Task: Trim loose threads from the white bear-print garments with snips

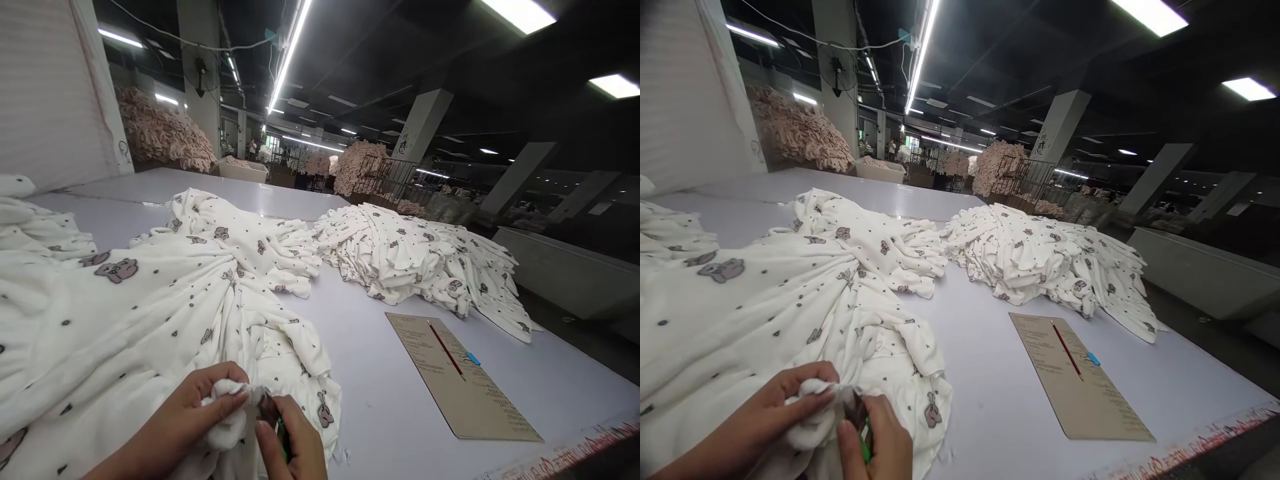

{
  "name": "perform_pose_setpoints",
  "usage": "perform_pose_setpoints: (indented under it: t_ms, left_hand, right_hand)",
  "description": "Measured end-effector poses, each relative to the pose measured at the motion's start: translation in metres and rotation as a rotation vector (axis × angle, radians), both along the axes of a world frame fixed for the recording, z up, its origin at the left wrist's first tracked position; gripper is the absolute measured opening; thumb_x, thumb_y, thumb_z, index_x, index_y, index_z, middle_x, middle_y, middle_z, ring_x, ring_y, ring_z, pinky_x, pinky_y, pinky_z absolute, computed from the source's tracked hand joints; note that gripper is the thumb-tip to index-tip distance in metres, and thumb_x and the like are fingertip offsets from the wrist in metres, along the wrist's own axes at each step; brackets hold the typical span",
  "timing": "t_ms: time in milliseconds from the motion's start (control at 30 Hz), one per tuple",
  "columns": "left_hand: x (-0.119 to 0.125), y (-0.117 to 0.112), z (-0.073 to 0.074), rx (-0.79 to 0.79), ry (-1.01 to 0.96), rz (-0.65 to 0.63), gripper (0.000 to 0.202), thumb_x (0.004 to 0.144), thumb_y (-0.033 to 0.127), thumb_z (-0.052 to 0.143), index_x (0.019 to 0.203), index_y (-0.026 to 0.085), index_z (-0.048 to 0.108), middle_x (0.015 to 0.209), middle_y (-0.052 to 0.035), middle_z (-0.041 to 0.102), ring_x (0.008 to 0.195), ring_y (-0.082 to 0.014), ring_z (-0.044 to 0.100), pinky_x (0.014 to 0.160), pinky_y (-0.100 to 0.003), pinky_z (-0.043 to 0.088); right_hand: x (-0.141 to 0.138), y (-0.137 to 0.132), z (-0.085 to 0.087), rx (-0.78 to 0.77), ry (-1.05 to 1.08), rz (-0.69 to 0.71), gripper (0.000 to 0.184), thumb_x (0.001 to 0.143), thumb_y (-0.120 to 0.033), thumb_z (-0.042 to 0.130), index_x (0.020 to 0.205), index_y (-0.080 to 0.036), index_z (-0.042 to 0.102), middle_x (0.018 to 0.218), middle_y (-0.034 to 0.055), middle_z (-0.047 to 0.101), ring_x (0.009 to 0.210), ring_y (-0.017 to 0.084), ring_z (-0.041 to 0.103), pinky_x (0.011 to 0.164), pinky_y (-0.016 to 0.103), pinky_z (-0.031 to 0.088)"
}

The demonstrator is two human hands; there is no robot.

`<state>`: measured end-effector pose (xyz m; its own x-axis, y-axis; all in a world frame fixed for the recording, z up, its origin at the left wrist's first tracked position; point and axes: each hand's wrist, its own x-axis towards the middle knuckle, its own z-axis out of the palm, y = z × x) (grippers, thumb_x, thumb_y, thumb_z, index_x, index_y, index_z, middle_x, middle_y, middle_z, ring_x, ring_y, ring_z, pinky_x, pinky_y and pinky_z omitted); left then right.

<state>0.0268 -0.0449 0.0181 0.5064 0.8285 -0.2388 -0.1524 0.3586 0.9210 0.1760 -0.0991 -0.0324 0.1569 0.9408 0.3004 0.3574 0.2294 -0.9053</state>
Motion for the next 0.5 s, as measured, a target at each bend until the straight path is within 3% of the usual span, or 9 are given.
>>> perform_pose_setpoints:
  t_ms: [100, 300, 500]
  left_hand:
    - [0.0008, -0.0008, -0.0036, 0.017, 0.024, -0.025, 0.031, 0.074, 0.043, 0.069, 0.076, 0.015, 0.056, 0.061, 0.0024, 0.058, 0.055, -0.0086, 0.046, 0.052, -0.019, 0.033]
    - [0.0005, -0.0043, -0.0026, 0.105, 0.08, -0.073, 0.03, 0.076, 0.045, 0.066, 0.075, 0.016, 0.057, 0.065, 0.0023, 0.059, 0.061, -0.0114, 0.049, 0.057, -0.021, 0.036]
    - [0.0029, -0.008, 0.0015, 0.191, 0.242, 0.01, 0.03, 0.074, 0.047, 0.065, 0.073, 0.018, 0.057, 0.064, 0.0044, 0.053, 0.065, -0.0123, 0.046, 0.061, -0.02, 0.037]
  right_hand:
    - [0.0005, 0.0017, -0.0034, -0.055, -0.14, 0.005, 0.035, 0.084, -0.054, 0.044, 0.08, -0.022, 0.058, 0.053, -0.0022, 0.052, 0.045, 0.014, 0.045, 0.045, 0.026, 0.025]
    - [-0.0038, 0.0028, -0.0018, -0.011, -0.196, -0.04, 0.033, 0.086, -0.052, 0.045, 0.083, -0.023, 0.061, 0.05, -0.0014, 0.056, 0.044, 0.016, 0.052, 0.044, 0.026, 0.027]
    - [-0.0047, 0.0004, -0.0075, -0.091, -0.077, -0.036, 0.036, 0.084, -0.055, 0.046, 0.073, -0.024, 0.062, 0.042, -0.0025, 0.047, 0.038, 0.015, 0.045, 0.04, 0.024, 0.028]
